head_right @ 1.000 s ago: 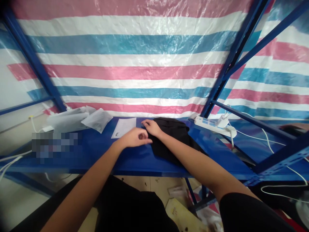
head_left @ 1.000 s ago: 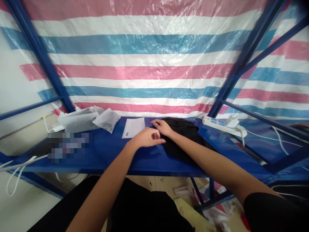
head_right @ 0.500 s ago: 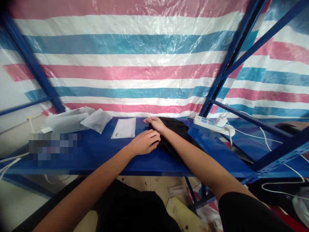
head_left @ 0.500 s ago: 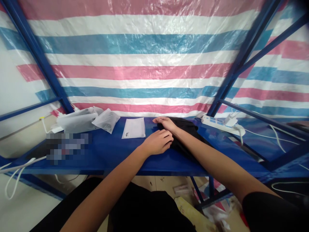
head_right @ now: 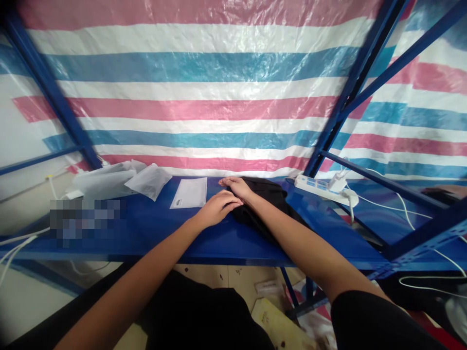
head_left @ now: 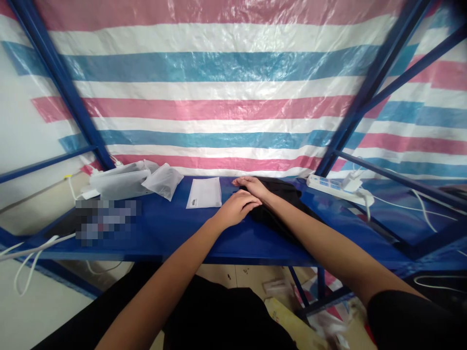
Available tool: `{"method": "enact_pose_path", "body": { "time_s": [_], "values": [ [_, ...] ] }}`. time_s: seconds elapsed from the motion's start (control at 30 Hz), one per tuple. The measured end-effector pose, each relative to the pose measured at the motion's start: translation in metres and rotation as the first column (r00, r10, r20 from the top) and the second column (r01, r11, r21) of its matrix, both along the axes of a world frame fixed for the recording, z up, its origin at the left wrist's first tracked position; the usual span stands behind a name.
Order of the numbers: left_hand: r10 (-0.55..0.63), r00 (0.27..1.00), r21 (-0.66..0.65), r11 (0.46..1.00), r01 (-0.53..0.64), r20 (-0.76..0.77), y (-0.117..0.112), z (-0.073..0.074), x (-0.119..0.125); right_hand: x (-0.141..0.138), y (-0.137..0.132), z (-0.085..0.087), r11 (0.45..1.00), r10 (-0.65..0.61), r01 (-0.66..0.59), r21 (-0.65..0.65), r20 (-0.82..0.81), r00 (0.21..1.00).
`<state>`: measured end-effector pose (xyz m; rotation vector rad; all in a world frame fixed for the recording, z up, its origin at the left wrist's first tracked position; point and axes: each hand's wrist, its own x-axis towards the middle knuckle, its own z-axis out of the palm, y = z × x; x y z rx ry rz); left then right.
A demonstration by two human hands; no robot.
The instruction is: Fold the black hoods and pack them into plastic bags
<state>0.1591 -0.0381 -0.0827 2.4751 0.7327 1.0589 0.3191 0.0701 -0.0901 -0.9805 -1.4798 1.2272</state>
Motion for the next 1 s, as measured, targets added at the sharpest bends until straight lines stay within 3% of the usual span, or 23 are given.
{"method": "enact_pose_path", "body": {
  "time_s": [0.07,0.13,0.23,0.3,0.43,0.6,0.77,0.83,0.9,0.93,1.0],
  "values": [
    [0.042,0.998,0.013,0.999,-0.041,-0.047,0.001,-0.003,-0.003,0.0,0.001,-0.002,1.0,0.006,-0.006,-0.007,-0.005,1.0],
    [0.2,0.973,0.039,0.98,-0.197,-0.113,0.001,-0.008,-0.007,0.0,0.001,-0.004,1.0,0.02,-0.02,0.001,-0.018,1.0],
    [0.448,0.869,0.0,0.889,-0.458,-0.208,-0.001,-0.011,-0.009,0.0,0.002,-0.006,0.999,0.026,-0.026,0.038,-0.022,0.999],
    [0.458,0.853,-0.086,0.867,-0.491,-0.25,-0.003,-0.01,-0.009,0.0,0.004,-0.007,0.998,0.022,-0.022,0.051,-0.008,1.0],
    [0.203,0.968,-0.285,0.929,-0.237,-0.145,-0.006,-0.003,-0.007,0.002,0.007,-0.007,0.999,0.024,-0.025,0.046,0.03,0.999],
    [0.053,0.996,-0.441,0.894,-0.078,-0.069,-0.001,-0.006,-0.011,0.007,0.005,-0.003,0.999,0.031,-0.032,0.036,0.024,0.999],
    [-0.114,0.952,-0.56,0.786,0.261,0.283,0.003,-0.004,-0.009,0.005,0.001,0.001,1.0,0.022,-0.022,0.01,0.007,1.0],
    [-0.145,0.929,-0.659,0.669,0.345,0.34,-0.001,0.003,-0.011,0.003,0.002,0.001,1.0,0.013,-0.013,0.019,-0.001,1.0],
    [-0.14,0.938,-0.771,0.538,0.342,0.318,-0.007,0.013,-0.017,0.002,0.002,0.0,0.999,0.009,-0.008,0.036,-0.011,1.0],
    [-0.131,0.949,-0.804,0.506,0.314,0.288,-0.009,0.017,-0.021,0.002,0.003,0.0,0.999,0.007,-0.007,0.049,-0.005,1.0],
    [-0.115,0.97,-0.819,0.52,0.243,0.215,-0.012,0.024,-0.029,0.002,0.001,-0.001,0.995,0.013,-0.02,0.097,0.07,0.997]
  ]
}}
